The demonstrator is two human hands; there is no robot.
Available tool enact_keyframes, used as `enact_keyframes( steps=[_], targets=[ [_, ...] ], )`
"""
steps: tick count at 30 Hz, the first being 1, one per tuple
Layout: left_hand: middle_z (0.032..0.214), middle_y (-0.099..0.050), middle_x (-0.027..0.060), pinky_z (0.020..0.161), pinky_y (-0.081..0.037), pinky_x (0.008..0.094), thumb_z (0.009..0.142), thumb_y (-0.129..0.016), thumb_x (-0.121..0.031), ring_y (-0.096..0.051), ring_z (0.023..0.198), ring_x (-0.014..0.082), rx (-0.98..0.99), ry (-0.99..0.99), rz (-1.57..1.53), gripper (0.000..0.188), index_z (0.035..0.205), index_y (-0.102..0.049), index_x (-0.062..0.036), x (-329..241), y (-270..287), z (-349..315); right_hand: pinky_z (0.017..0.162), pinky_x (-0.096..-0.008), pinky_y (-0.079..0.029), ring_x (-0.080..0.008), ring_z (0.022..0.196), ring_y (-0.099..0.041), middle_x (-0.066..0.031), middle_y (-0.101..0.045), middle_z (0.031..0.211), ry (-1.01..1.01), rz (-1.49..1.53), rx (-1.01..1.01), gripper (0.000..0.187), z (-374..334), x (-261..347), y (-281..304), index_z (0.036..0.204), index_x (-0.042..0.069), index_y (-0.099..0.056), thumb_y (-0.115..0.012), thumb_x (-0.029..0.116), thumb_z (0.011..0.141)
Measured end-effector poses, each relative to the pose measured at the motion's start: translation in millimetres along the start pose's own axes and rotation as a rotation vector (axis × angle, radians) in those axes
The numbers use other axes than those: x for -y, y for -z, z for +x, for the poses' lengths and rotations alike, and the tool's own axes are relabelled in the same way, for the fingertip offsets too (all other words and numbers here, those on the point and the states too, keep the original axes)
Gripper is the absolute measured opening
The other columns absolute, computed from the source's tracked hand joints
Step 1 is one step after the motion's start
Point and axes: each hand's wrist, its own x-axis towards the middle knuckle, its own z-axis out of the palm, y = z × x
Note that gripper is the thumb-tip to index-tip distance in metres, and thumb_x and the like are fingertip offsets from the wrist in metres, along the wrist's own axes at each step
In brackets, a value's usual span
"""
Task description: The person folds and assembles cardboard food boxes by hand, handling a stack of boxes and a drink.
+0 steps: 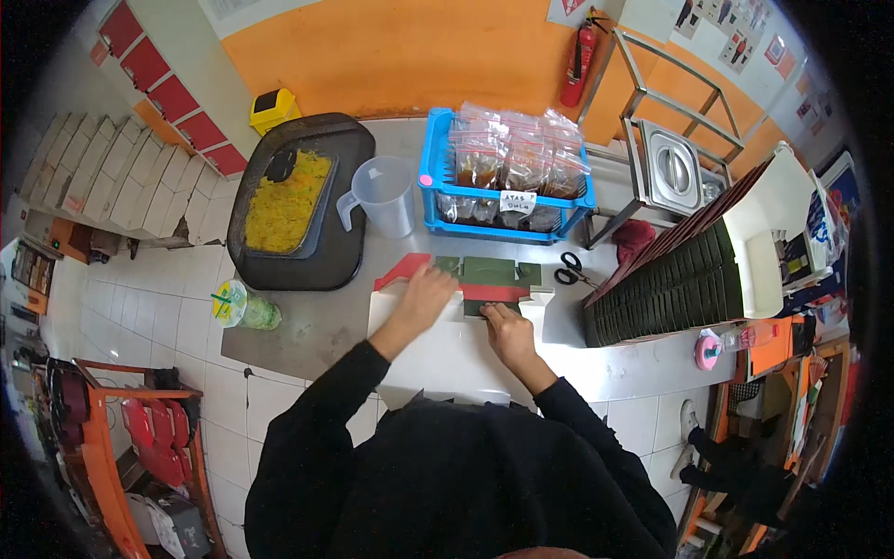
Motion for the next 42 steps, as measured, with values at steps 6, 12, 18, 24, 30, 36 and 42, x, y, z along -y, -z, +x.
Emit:
enact_keyframes(
  steps=[6,12,18,24,30,36,42],
  targets=[
    [0.093,-0.059,0.0082,0.089,-0.04,0.0409,0.077,-0.057,-0.01,-0.058,0.093,0.024,-0.263,0.009,0.03,0.014,0.091,-0.061,-0.0081,-26,-33,-35,0.062,-0.0372,-0.054,-0.0263,0.074,-0.066,-0.0079,-0.062,0.084,-0.049,-0.021,0.016,0.019,-2,-4,-12,0.096,0.007,-0.064,-0.063,0.001,0.078],
    [0.107,-0.063,0.0095,0.097,-0.038,0.0455,0.08,-0.064,-0.019,-0.059,0.103,0.0279,-0.178,0.086,-0.043,0.026,0.104,-0.065,-0.008,-17,43,-7,0.061,-0.0368,-0.054,-0.0249,0.072,-0.065,-0.0067,-0.062,0.083,0.084,-0.048,-0.014,0.016,27,15,26,0.094,0.007,-0.064,-0.064,0.003,0.078],
    [0.1,-0.071,0.0127,0.08,-0.052,0.0447,0.084,-0.066,-0.025,-0.068,0.089,0.0307,0.126,0.039,-0.311,0.031,0.111,-0.069,-0.0109,-5,85,0,0.093,-0.0424,-0.048,-0.0333,0.109,-0.058,-0.0132,-0.06,0.114,0.25,-0.036,-0.196,0.045,50,51,72,0.118,0.005,-0.06,-0.072,0.006,0.075],
    [0.079,-0.071,0.0095,0.067,-0.052,0.0361,0.092,-0.064,-0.032,-0.066,0.07,0.0222,-0.295,0.407,-0.793,0.03,0.108,-0.069,-0.0072,34,143,-57,0.113,-0.0445,-0.025,-0.0351,0.135,-0.034,-0.0214,-0.039,0.141,-0.15,0.15,-0.626,0.083,-22,15,88,0.144,-0.004,-0.028,-0.073,0.028,0.081],
    [0.095,-0.068,0.0064,0.075,-0.05,0.0293,0.092,-0.067,-0.027,-0.062,0.084,0.0125,-0.849,0.565,-1.21,0.036,0.108,-0.065,0.006,30,168,-89,0.112,-0.0442,-0.027,-0.0288,0.134,-0.036,-0.0168,-0.04,0.141,-0.3,0.905,-0.275,0.082,0,-21,78,0.149,0.002,-0.02,-0.06,0.045,0.091],
    [0.09,-0.064,0.0038,0.067,-0.049,0.0287,0.094,-0.064,-0.03,-0.059,0.078,0.0115,-1.246,0.908,-1.537,0.036,0.107,-0.064,0.0039,-11,90,-91,0.07,-0.0262,-0.053,-0.0132,0.084,-0.063,-0.005,-0.067,0.096,-0.458,1.021,0.205,0.039,76,15,116,0.112,0.0,-0.064,-0.076,0.024,0.084],
    [0.079,-0.06,0.0012,0.066,-0.046,0.0269,0.097,-0.054,-0.046,-0.055,0.072,0.0092,-0.433,1.057,-1.715,0.048,0.099,-0.066,0.0003,-78,16,-104,0.057,-0.0232,-0.047,-0.0068,0.068,-0.058,-0.0013,-0.064,0.076,-0.165,0.5,0.508,0.027,160,2,150,0.093,0.0,-0.07,-0.08,0.022,0.08]
  ],
)
